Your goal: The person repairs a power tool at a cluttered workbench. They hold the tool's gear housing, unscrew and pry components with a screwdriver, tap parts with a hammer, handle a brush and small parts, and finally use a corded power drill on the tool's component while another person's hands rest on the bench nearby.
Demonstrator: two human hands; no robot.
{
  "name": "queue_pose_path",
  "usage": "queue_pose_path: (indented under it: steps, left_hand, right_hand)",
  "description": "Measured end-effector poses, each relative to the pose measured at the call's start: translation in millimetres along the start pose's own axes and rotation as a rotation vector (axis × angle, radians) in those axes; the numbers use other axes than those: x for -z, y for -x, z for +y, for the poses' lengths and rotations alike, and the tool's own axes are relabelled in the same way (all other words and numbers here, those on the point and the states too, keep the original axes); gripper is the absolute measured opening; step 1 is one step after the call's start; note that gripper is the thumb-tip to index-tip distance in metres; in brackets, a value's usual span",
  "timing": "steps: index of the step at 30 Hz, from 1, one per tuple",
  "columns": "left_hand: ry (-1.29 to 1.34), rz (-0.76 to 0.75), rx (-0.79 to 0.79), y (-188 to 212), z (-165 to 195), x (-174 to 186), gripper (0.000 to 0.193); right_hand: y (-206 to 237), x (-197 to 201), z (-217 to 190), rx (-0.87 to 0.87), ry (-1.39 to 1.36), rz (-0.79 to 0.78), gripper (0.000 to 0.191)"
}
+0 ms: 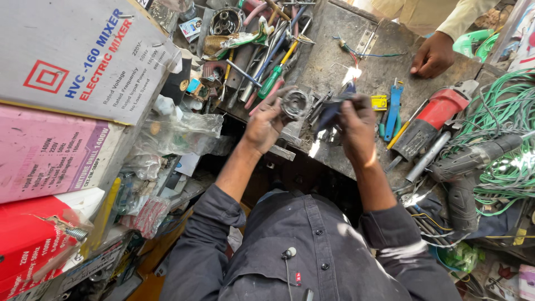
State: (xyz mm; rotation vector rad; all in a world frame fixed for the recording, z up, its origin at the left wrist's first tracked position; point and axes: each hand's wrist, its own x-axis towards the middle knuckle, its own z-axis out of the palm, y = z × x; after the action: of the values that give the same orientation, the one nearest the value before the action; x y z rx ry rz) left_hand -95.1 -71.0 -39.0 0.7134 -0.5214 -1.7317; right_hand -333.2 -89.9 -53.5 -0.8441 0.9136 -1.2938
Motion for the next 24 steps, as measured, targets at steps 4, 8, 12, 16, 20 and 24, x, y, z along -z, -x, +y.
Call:
queue_pose_path:
  steps: [4, 8, 12, 16, 20, 24]
  left_hand:
    - [0.005, -0.057, -0.091, 14, 22, 19, 0.041]
    - [-0.027, -0.052, -0.083, 24, 30, 34, 0.04]
    - [-0.023, -0.031, -0.043, 26, 29, 40, 0.042]
    - [-0.03, -0.079, -0.034, 18, 32, 34, 0.047]
    - [0.003, -0.113, 0.014, 9, 35, 26, 0.055]
    - [-0.215, -0.206, -0.052, 9, 29, 25, 0.072]
  right_hand:
    - [-5, -22, 11, 0.214, 0.712, -0.178, 0.019]
    - [0, -1, -2, 0.372, 1.124, -0.039, 0.026]
    - [8, 23, -10, 0.456, 1.31, -0.199, 0.043]
    - [6, 24, -1, 0.579, 1.485, -0.205, 0.053]
    - [-11, 24, 4, 0.673, 1.454, -0.255, 0.023]
    - [-27, 34, 1, 0.528, 1.162, -0.107, 0.01]
